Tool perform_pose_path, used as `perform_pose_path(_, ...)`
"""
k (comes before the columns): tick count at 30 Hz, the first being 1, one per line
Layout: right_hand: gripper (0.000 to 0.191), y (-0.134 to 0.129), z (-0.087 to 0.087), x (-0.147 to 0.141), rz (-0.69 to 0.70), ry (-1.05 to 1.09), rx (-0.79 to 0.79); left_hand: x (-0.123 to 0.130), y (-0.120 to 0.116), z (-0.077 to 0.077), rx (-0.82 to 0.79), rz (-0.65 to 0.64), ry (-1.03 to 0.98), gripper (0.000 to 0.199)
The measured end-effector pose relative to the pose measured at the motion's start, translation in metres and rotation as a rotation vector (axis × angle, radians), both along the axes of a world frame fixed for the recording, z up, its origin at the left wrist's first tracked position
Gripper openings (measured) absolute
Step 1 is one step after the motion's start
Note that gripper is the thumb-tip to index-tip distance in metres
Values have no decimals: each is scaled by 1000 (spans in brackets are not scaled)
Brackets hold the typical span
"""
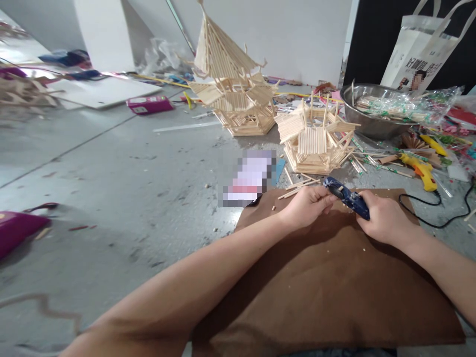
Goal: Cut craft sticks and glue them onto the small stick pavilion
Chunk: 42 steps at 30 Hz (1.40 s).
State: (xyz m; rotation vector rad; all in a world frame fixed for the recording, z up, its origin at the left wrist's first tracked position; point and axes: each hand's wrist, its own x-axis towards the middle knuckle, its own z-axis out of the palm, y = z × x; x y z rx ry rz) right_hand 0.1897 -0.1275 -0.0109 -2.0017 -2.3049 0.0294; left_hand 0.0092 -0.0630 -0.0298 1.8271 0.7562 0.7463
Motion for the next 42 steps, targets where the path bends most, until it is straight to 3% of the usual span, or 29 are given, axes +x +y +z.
perform_pose_path(9, 26, 3, 0, -2, -94, -42, -47, 2, 2, -3, -7, -8, -2, 32)
perform_pose_path(15, 35, 8, -4, 12, -150, -80, 125, -3, 6, 8, -22, 105, 5, 28)
perform_pose_path(20, 39, 15, -9, 23, -182, -81, 128, -16, 17, 28, -183, 306, -239, 17)
perform_pose_path(25, 42, 14, -11, 22, -121, -104, 110, -26, 28, 40, -332, 337, -427, 11)
perform_pose_path(42, 37, 13, -18, 22, -49, -176, 114, -35, 55, 34, -342, 524, -153, 24)
